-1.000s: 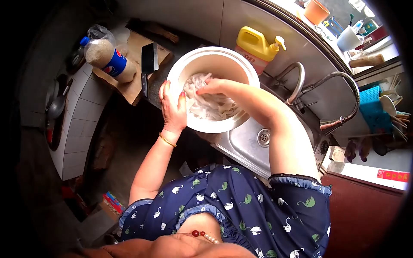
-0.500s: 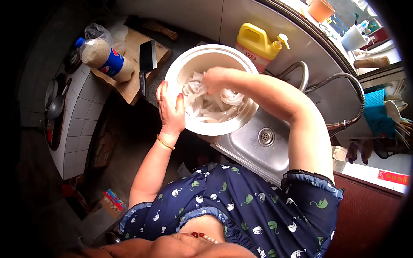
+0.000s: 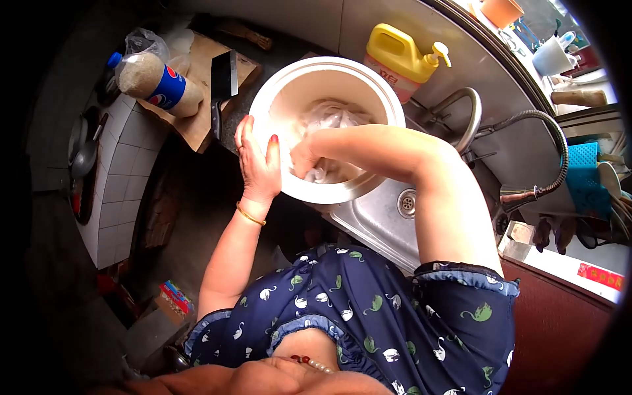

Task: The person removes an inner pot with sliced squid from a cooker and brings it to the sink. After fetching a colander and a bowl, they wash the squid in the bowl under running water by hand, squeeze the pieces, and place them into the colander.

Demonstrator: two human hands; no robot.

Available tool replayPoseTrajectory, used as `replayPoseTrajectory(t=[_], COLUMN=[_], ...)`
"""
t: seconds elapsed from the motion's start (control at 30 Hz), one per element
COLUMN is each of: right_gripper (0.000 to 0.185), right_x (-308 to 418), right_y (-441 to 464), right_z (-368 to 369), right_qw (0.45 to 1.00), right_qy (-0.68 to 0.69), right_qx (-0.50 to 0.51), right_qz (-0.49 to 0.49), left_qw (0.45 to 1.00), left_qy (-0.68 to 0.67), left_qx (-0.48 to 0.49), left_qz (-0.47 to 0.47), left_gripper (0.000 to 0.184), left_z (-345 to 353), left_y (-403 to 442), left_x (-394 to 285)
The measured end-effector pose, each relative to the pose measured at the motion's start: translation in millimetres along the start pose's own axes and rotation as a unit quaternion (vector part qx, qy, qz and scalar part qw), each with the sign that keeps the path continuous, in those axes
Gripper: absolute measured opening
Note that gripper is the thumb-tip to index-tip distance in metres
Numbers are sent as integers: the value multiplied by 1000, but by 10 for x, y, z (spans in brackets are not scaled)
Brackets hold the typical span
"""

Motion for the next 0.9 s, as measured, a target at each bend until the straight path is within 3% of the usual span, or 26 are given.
replayPoseTrajectory(t=[0.1, 0.23, 0.27, 0.3, 0.33, 0.4, 0.43, 0.5, 0.57, 0.6, 0.7, 0.83, 0.9], right_gripper=[41, 33, 33, 37, 44, 42, 47, 54, 62, 69, 61, 55, 45], right_x=[92, 143, 157, -142, -10, 10, -205, -431, -540, -625, -661, -315, -166], right_y=[-497, -903, -986, -903, -1164, -1413, -1361, -1204, -1094, -1024, -946, -1031, -962], right_z=[22, -168, -336, -423, -646, -869, -929, -910, -816, -671, -437, -100, 2], right_qw=[997, 987, 975, 980, 983, 970, 956, 943, 949, 942, 933, 876, 861], right_qy=[-29, -140, -194, -196, -155, -62, -61, -11, 31, 35, 173, 353, 436], right_qx=[50, 74, 106, -25, -34, -190, -260, -297, -169, -190, -130, -22, 65], right_qz=[43, -21, 28, 5, 87, 141, 124, 147, 265, 274, 286, 327, 252], left_qw=[1000, 1000, 1000, 1000, 1000, 1000, 1000, 1000, 1000, 1000, 1000, 1000, 1000], left_qy=[7, 11, 8, 8, 9, 15, 14, 14, 13, 12, 8, 13, 11], left_qx=[2, 0, -1, 1, 3, 6, 6, 5, 1, -1, 1, 1, 0], left_qz=[7, 7, 6, 3, 1, 0, -1, -1, 6, 9, 10, 9, 5], left_gripper=[54, 53, 53, 53, 53, 53, 54, 54, 54, 54, 55, 56, 56], left_z=[-10, -9, -6, 0, 2, -4, -1, 3, 2, -4, -3, 4, 4], left_y=[14, 14, 14, 9, 10, 16, 15, 18, 17, 9, 5, 4, 3], left_x=[-15, -1, -4, -7, -6, -14, -16, -12, -15, -19, -6, 3, 8])
Point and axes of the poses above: each hand's wrist, its own y-axis towards the middle knuckle, its own z-axis out of the palm, x = y × z, the point moved 2 cm from there along y, towards the middle knuckle, and after that the axes turned 5 degrees about x, right-handed, at the moved point
